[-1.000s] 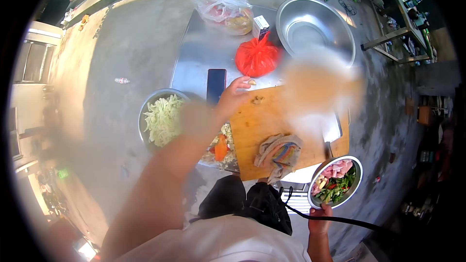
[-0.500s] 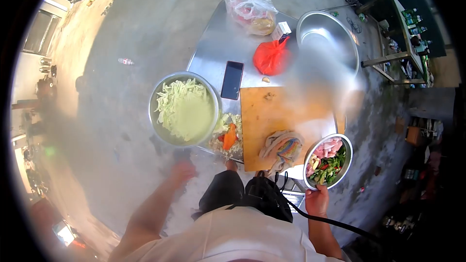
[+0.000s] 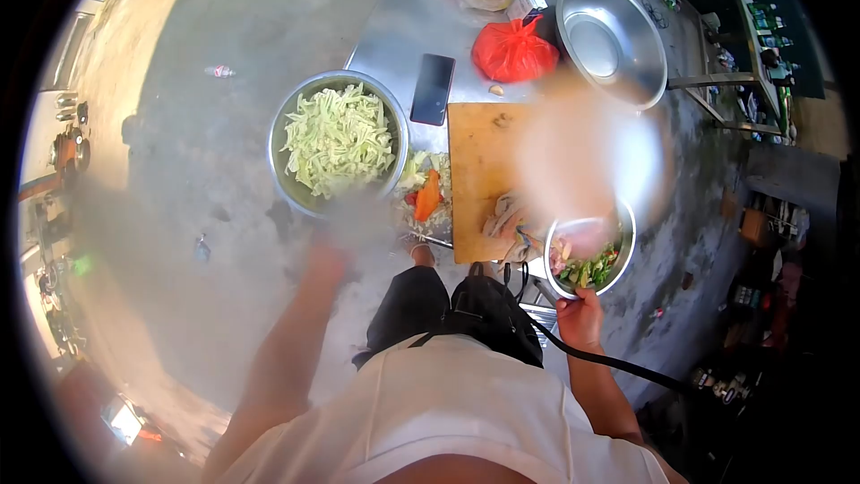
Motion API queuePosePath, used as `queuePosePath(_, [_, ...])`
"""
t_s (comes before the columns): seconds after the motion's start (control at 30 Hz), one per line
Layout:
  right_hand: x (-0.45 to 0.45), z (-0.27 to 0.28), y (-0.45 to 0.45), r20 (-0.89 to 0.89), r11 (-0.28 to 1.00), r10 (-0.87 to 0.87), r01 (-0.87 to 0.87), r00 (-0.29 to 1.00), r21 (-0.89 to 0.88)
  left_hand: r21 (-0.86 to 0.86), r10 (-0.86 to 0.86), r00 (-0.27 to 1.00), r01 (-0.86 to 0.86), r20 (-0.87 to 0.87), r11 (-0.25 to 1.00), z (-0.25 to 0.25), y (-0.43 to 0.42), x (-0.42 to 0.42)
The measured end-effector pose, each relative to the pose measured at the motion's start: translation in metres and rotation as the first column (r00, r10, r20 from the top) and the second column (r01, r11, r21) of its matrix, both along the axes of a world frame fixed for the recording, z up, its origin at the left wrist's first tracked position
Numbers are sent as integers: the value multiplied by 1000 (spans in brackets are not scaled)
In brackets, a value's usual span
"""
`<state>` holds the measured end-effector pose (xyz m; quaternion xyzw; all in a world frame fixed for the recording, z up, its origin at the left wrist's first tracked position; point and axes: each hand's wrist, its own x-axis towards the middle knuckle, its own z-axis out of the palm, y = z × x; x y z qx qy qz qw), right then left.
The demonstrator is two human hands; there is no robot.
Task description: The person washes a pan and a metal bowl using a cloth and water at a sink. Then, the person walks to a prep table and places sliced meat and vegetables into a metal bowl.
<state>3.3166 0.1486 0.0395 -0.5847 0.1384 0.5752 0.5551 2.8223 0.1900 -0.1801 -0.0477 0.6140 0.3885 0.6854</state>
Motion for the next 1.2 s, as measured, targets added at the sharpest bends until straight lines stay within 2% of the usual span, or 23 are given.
queuePosePath(0.03, [3, 0, 0, 10, 1000, 2, -2, 1000, -2, 61, -269, 932, 291, -243, 955, 52, 19, 26])
queuePosePath(0.07, [3, -1, -2, 22, 1000, 5, -5, 1000, -6, 44, -478, 739, 562, -475, 826, 99, 38, 48])
queuePosePath(0.1, [5, -3, -4, 16, 1000, 4, -4, 1000, -8, 40, -479, 736, 563, -478, 825, 129, 52, 60])
queuePosePath(0.17, [9, -4, -5, 5, 999, 33, -33, 999, 18, 166, -492, 536, 774, -686, 612, 175, 81, 76])
queuePosePath(0.23, [11, -7, -4, 31, 1000, -2, 2, 1000, -17, 278, -391, 479, 838, -786, 469, 195, 101, 84])
queuePosePath(0.27, [7, -2, 1, 61, 1000, 18, -18, 998, -2, 278, -387, 476, 840, -790, 466, 207, 113, 91])
queuePosePath(0.33, [-2, 8, 14, 105, 998, 52, -55, 993, 26, 327, -468, 700, 686, -540, 650, 225, 133, 108])
queuePosePath(0.47, [-13, 18, 31, 161, 979, 163, -180, 973, 95, 339, -623, 675, 738, -396, 584, 238, 140, 149])
queuePosePath(0.5, [-23, 37, 44, 142, 974, 179, -196, 973, 117, 367, -667, 696, 712, -265, 598, 243, 136, 164])
queuePosePath(0.53, [-32, 44, 53, 236, 945, 264, -299, 935, 130, 395, -696, 705, 683, -136, 614, 247, 134, 175])
queuePosePath(0.57, [-39, 52, 62, 329, 905, 344, -404, 880, 134, 401, -699, 700, 687, -144, 606, 251, 133, 182])
queuePosePath(0.63, [-55, 69, 72, 310, 865, 412, -474, 857, 162, 450, -766, 635, 657, 100, 604, 260, 125, 189])
queuePosePath(0.67, [-63, 75, 80, 382, 794, 520, -597, 764, 116, 486, -733, 664, 598, 144, 637, 267, 123, 189])
queuePosePath(0.8, [-82, 78, 87, 365, 723, 607, -681, 706, 116, 384, -641, 764, 613, -69, 690, 248, 105, 162])
queuePosePath(0.87, [-86, 101, 98, 244, 463, 859, -886, 451, 9, 380, -696, 695, 702, -179, 602, 203, 96, 123])
queuePosePath(0.9, [-84, 110, 103, 398, 436, 834, -899, 383, -49, 358, -737, 615, 779, -279, 515, 192, 92, 111])
queuePosePath(0.93, [-78, 119, 107, 539, 420, 787, -901, 301, -111, 357, -739, 608, 785, -288, 506, 201, 88, 111])
queuePosePath(1.0, [-54, 146, 120, 844, 520, 405, -848, 351, 102, 230, -549, 784, 613, -289, 755, 241, 81, 118])
queuePosePath(1.03, [-44, 179, 133, 876, 531, 260, -818, 407, 222, 165, -433, 850, 494, -301, 854, 252, 75, 119])
queuePosePath(1.07, [-37, 214, 137, 900, 388, 10, -831, 437, 399, 196, -470, 824, 542, -317, 817, 235, 70, 101])
queuePosePath(1.1, [-33, 252, 135, 946, 395, -214, -864, 244, 312, 201, -475, 818, 551, -325, 810, 225, 64, 90])
queuePosePath(1.17, [-5, 333, 143, 944, -114, -307, -989, 121, 90, 271, -252, 931, 322, -263, 907, 219, 51, 74])
queuePosePath(1.2, [-16, 373, 83, 940, -105, -320, -991, 115, 86, 284, -257, 929, 330, -264, 900, 224, 47, 66])
